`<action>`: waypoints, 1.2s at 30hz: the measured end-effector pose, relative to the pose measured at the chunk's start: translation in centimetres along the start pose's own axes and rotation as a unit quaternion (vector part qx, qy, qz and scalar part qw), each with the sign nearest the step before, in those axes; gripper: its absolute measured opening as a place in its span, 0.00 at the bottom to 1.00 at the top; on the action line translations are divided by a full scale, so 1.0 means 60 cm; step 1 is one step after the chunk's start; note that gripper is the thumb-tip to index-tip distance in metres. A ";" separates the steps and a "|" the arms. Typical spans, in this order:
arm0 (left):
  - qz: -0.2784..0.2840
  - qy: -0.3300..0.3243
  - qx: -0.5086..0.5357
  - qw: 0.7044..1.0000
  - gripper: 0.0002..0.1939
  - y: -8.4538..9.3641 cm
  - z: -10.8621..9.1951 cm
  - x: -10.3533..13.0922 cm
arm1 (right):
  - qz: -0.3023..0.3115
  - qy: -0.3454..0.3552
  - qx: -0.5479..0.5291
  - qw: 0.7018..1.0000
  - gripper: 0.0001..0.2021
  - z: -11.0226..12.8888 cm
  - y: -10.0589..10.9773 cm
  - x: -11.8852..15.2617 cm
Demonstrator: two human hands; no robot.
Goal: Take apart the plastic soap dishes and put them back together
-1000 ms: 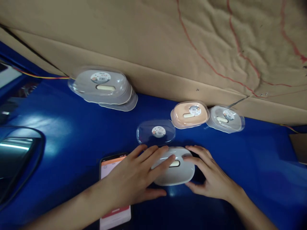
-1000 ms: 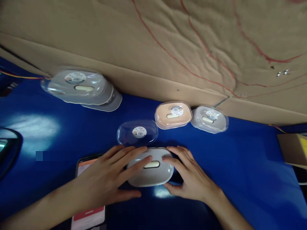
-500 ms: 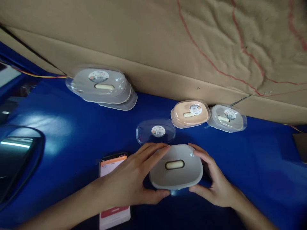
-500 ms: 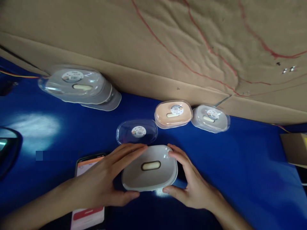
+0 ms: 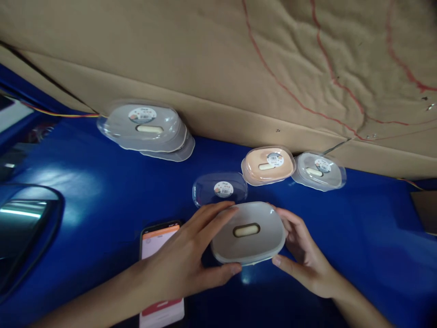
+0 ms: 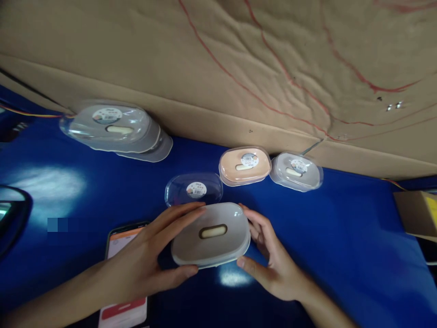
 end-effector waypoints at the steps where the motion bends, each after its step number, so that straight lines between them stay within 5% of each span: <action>1: -0.001 0.004 0.004 1.000 0.45 -0.002 0.001 0.000 | -0.003 -0.003 -0.002 1.000 0.36 -0.001 0.000 -0.001; 7: -0.008 0.022 0.017 1.000 0.40 -0.002 0.005 -0.001 | -0.038 -0.034 -0.079 0.996 0.27 -0.018 0.003 -0.014; 13: -0.023 -0.018 -0.086 0.996 0.39 0.012 -0.009 -0.010 | -0.097 -0.074 -0.068 0.990 0.23 -0.025 0.033 -0.007; 17: -0.080 -0.068 -0.198 0.975 0.28 0.031 -0.023 -0.009 | -0.159 -0.110 0.072 0.978 0.14 -0.020 0.072 0.007; 21: -0.061 -0.105 -0.248 0.961 0.27 0.036 -0.027 -0.003 | -0.212 -0.077 0.278 0.934 0.15 0.000 0.102 0.013; 36: -0.021 -0.073 -0.327 0.942 0.24 0.033 0.011 -0.019 | -0.194 -0.083 0.550 0.808 0.18 0.025 0.120 0.030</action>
Point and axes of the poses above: each hand's wrist, its own x-axis away from the middle knuckle, its own y-axis out of the back of the hand, z = x × y, the point moved 6 cm from there along -x, towards the middle knuckle, and after that the axes turned 3 degrees about z, right-handed, at the moved point
